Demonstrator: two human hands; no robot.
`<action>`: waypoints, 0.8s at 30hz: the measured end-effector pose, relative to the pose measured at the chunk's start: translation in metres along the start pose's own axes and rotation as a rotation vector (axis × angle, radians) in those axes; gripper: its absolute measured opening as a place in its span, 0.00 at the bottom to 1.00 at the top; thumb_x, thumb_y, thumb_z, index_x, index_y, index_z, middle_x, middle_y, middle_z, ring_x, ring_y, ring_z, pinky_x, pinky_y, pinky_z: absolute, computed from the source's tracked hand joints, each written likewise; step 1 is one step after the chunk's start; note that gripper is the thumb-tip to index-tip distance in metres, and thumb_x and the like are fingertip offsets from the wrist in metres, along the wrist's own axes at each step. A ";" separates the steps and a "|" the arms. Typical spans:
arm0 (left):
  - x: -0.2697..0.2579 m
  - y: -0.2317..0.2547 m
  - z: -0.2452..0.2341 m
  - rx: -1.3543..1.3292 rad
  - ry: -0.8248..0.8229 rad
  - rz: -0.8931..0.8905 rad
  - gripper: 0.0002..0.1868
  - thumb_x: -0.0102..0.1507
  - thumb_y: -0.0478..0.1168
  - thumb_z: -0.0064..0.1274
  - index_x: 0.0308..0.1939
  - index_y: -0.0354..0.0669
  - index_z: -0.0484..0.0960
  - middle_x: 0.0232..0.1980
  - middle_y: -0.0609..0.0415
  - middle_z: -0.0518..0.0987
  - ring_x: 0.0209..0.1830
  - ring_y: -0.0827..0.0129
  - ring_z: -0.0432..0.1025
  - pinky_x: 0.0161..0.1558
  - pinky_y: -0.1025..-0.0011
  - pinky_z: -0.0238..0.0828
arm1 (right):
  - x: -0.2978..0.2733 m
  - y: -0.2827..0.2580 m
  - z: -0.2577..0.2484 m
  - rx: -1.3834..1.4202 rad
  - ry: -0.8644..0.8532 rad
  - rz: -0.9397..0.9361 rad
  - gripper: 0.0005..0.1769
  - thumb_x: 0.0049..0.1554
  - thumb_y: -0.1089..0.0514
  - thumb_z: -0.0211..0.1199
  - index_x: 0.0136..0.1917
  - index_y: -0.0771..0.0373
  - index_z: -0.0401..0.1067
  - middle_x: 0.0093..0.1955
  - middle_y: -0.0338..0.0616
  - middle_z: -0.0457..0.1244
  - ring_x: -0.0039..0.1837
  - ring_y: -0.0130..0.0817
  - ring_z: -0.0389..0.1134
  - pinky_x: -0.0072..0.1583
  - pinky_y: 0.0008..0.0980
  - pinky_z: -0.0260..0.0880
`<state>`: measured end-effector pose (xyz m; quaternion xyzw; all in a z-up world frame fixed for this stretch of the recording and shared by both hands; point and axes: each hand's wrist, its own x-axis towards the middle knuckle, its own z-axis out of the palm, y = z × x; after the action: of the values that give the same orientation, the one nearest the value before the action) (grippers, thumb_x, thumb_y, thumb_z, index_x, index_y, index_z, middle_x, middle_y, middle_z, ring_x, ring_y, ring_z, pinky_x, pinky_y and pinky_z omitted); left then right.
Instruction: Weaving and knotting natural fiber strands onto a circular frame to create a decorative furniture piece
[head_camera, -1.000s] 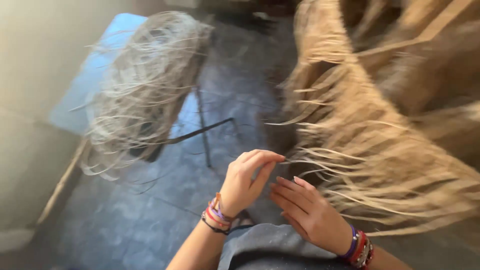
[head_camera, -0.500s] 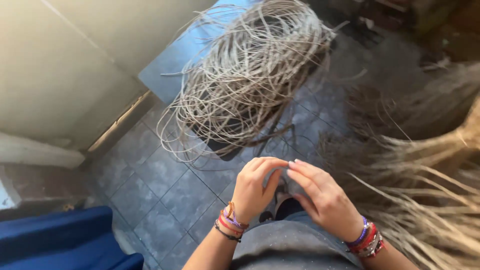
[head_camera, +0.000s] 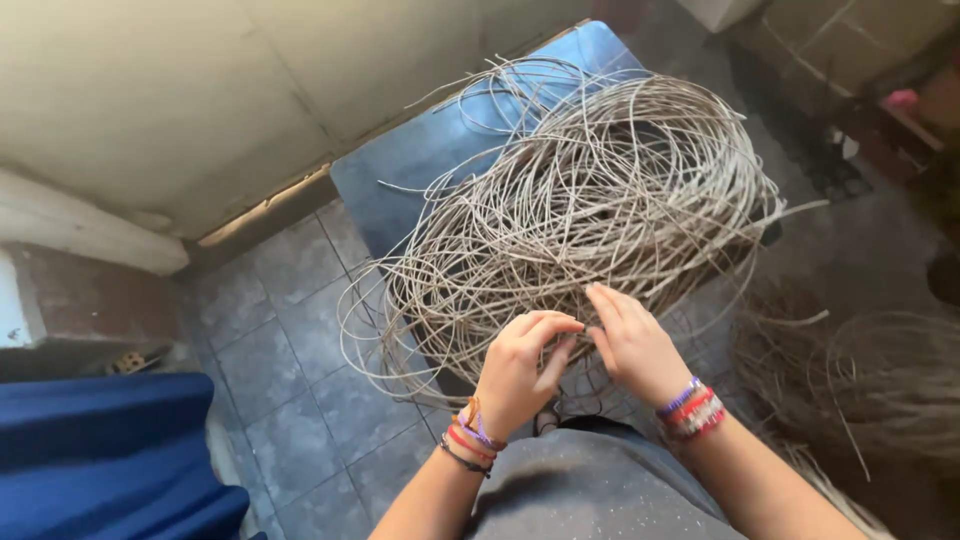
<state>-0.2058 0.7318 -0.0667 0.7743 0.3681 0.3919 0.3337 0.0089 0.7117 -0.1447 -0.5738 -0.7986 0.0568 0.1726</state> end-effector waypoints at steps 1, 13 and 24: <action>0.009 -0.004 0.001 -0.002 0.002 -0.011 0.09 0.65 0.36 0.55 0.48 0.50 0.83 0.47 0.53 0.83 0.48 0.52 0.79 0.50 0.60 0.76 | 0.012 0.018 0.017 -0.045 -0.014 -0.003 0.33 0.60 0.53 0.58 0.75 0.67 0.60 0.69 0.56 0.61 0.70 0.50 0.64 0.67 0.44 0.66; 0.049 -0.041 0.016 -0.074 -0.156 -0.266 0.08 0.66 0.39 0.52 0.47 0.48 0.83 0.45 0.56 0.82 0.41 0.66 0.76 0.49 0.68 0.72 | 0.108 0.132 0.137 0.363 -0.198 0.405 0.40 0.52 0.57 0.56 0.78 0.63 0.57 0.66 0.58 0.62 0.57 0.54 0.66 0.64 0.49 0.64; 0.071 -0.045 0.050 -0.425 -0.596 -0.790 0.20 0.68 0.57 0.42 0.52 0.53 0.83 0.42 0.63 0.85 0.32 0.80 0.73 0.41 0.78 0.71 | 0.087 0.093 0.004 1.093 -0.259 0.678 0.31 0.59 0.58 0.58 0.75 0.49 0.64 0.62 0.42 0.72 0.58 0.32 0.75 0.58 0.32 0.74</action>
<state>-0.1474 0.8019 -0.1006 0.5700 0.4332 0.0658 0.6951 0.0659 0.8245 -0.1572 -0.6117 -0.4439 0.5744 0.3143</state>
